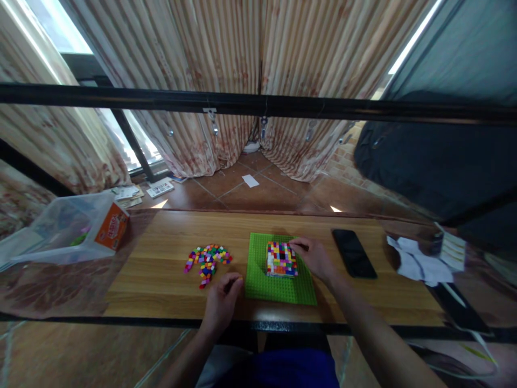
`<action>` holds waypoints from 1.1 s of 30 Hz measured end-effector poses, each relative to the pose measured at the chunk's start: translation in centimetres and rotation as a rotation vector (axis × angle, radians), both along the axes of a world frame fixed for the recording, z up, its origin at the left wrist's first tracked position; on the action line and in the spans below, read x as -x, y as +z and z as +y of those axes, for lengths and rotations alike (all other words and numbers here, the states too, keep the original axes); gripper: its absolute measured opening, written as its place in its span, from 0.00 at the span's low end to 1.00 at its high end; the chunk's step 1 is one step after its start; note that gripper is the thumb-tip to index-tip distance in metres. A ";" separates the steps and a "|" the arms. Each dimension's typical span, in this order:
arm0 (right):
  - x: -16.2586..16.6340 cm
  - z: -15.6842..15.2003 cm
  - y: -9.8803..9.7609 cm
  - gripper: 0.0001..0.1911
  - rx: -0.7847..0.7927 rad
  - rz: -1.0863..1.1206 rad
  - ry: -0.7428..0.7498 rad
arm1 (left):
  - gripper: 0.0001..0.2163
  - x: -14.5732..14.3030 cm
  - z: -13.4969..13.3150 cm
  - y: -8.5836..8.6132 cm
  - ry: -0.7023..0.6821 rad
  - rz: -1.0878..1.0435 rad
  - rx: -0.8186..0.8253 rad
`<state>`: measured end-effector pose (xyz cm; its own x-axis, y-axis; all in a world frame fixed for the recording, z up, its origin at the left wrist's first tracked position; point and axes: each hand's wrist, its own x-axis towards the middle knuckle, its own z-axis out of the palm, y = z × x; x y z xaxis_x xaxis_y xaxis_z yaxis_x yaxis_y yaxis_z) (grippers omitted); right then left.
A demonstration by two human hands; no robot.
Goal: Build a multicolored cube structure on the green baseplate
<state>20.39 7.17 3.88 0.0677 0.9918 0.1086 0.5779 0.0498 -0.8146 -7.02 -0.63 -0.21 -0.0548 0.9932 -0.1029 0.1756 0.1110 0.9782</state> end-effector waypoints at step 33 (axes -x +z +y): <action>1.0 -5.4 0.8 0.14 -0.149 0.083 -0.241 | 0.13 -0.1 -0.7 1.2 -0.071 0.065 -0.008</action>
<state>19.35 1.78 4.66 0.3144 0.9195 0.2359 0.5192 0.0415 -0.8537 -6.89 -1.33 0.99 0.0097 0.9956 -0.0936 0.2456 0.0884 0.9653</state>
